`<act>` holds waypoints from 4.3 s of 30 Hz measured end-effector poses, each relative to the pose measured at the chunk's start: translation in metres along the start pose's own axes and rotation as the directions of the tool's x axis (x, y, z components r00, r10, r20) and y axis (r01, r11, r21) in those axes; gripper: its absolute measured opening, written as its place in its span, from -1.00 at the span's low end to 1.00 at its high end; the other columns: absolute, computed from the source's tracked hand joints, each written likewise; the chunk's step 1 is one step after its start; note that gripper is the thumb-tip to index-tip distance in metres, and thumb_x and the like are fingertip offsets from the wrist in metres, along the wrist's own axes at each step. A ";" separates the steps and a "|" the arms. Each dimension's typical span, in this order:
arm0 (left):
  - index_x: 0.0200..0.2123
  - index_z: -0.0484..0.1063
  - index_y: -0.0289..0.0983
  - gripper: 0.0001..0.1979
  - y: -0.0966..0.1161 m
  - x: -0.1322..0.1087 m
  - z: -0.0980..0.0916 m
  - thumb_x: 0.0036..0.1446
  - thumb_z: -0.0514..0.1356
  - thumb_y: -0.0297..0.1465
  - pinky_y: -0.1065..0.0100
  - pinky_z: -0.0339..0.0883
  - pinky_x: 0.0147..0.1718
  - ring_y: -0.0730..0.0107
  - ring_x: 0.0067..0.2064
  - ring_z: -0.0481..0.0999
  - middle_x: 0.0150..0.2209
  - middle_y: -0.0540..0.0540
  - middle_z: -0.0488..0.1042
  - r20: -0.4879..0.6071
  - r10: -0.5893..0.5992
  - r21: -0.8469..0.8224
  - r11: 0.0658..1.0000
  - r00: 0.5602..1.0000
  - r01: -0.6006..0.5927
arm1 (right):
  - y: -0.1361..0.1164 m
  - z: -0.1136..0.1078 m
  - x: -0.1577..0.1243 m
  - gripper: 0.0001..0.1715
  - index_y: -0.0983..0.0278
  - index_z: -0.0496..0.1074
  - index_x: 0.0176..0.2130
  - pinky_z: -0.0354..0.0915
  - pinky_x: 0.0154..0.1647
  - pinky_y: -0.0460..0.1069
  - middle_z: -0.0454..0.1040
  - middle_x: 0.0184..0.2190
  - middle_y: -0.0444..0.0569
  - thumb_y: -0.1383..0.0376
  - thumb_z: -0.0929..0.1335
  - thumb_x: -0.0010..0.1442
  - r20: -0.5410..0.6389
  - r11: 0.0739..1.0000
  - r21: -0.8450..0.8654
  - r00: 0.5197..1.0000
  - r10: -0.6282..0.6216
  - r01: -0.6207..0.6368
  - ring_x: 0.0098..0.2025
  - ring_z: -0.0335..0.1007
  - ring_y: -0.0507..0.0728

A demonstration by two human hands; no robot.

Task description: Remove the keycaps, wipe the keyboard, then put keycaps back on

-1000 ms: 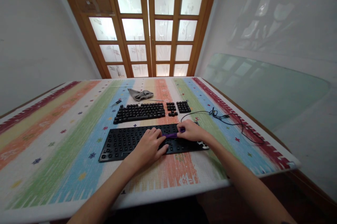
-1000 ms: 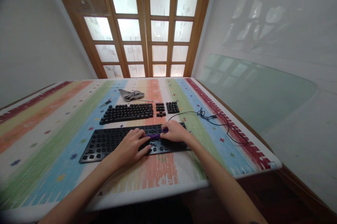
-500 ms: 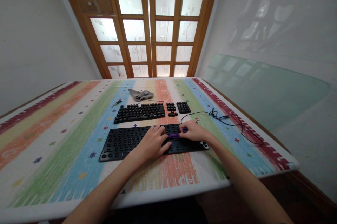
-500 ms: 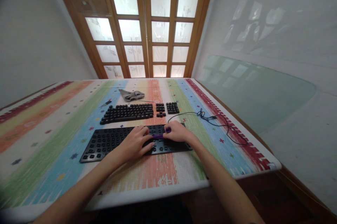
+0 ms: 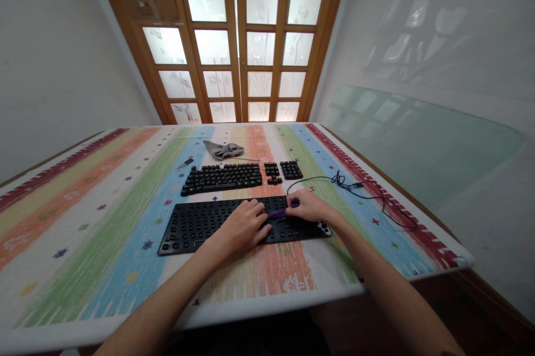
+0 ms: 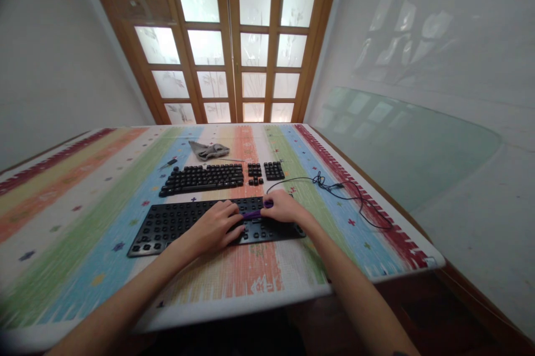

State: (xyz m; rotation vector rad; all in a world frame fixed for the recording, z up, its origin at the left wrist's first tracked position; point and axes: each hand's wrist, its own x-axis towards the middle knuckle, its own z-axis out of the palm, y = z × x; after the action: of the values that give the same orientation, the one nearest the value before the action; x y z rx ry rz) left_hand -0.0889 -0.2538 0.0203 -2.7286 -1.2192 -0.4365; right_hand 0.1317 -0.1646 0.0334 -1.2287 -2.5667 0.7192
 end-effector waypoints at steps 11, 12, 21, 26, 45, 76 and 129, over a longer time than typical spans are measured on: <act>-0.17 0.49 -0.31 -0.76 0.004 0.007 0.006 0.31 0.11 -0.29 0.16 0.30 -0.12 0.19 -0.16 0.38 -0.21 -0.18 0.41 -0.004 0.030 -0.036 0.999 1.000 -0.030 | 0.009 -0.005 -0.009 -0.80 0.28 0.32 -0.61 -0.01 -0.48 -0.09 0.23 -0.65 -0.20 0.30 0.35 -0.03 -0.052 0.999 -0.023 0.998 0.040 -0.041 -0.53 0.12 0.00; -0.17 0.50 -0.32 -0.76 0.003 0.009 0.006 0.31 0.11 -0.29 0.16 0.30 -0.13 0.19 -0.16 0.38 -0.21 -0.18 0.42 0.001 0.032 -0.034 0.999 0.999 -0.032 | 0.009 -0.006 -0.011 -0.80 0.28 0.32 -0.61 -0.01 -0.48 -0.09 0.23 -0.66 -0.20 0.30 0.35 -0.02 -0.054 0.999 -0.021 0.997 0.047 -0.048 -0.53 0.12 0.00; -0.14 0.52 -0.31 -0.72 -0.002 0.020 0.002 0.32 0.10 -0.26 0.19 0.32 -0.11 0.23 -0.18 0.40 -0.24 -0.15 0.41 0.032 0.031 -0.075 0.997 0.999 -0.029 | 0.013 -0.007 -0.016 -0.80 0.28 0.31 -0.62 0.00 -0.49 -0.08 0.21 -0.65 -0.20 0.27 0.33 -0.03 -0.067 0.997 0.007 0.995 0.076 -0.076 -0.53 0.14 0.01; -0.18 0.53 -0.30 -0.71 -0.002 0.023 0.001 0.34 0.06 -0.27 0.21 0.33 -0.12 0.25 -0.19 0.42 -0.26 -0.15 0.41 0.028 0.047 -0.092 0.995 0.998 -0.045 | 0.017 -0.007 -0.015 -0.81 0.29 0.31 -0.62 -0.04 -0.51 -0.09 0.17 -0.67 -0.22 0.27 0.33 -0.05 -0.070 0.997 0.037 0.995 0.070 -0.068 -0.55 0.08 -0.01; -0.19 0.51 -0.34 -0.80 0.002 0.032 0.003 0.26 0.08 -0.48 0.23 0.33 -0.14 0.23 -0.19 0.41 -0.24 -0.16 0.42 0.065 0.121 -0.018 0.993 0.991 -0.120 | 0.026 -0.008 -0.018 -0.79 0.28 0.27 -0.63 0.01 -0.48 -0.08 0.19 -0.66 -0.20 0.26 0.32 -0.06 -0.104 0.995 0.075 0.992 0.077 -0.069 -0.53 0.10 0.01; -0.13 0.51 -0.31 -0.73 0.020 0.063 0.014 0.31 0.11 -0.28 0.22 0.31 -0.15 0.20 -0.15 0.42 -0.19 -0.17 0.42 0.054 0.186 -0.019 0.982 0.981 -0.186 | 0.050 -0.022 -0.045 -0.76 0.29 0.36 -0.65 0.02 -0.59 -0.10 0.26 -0.75 -0.18 0.22 0.30 -0.07 -0.116 0.903 0.276 0.922 0.370 -0.328 -0.64 0.12 -0.01; -0.19 0.42 -0.35 -0.84 0.043 0.101 0.032 0.22 0.07 -0.55 0.24 0.35 -0.10 0.20 -0.12 0.45 -0.21 -0.19 0.49 -0.020 0.015 -0.214 0.977 1.000 -0.019 | 0.020 -0.035 -0.079 -0.76 0.24 0.19 -0.59 0.41 -0.40 -0.05 0.51 -0.43 -0.03 0.21 0.32 -0.02 -0.363 0.853 0.517 0.885 0.290 -0.068 -0.47 0.43 0.05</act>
State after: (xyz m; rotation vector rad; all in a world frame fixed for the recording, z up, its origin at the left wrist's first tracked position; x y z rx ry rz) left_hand 0.0139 -0.2036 0.0214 -2.9029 -1.2076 -0.6237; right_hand 0.2079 -0.2032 0.0554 -1.2847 -1.7730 0.9423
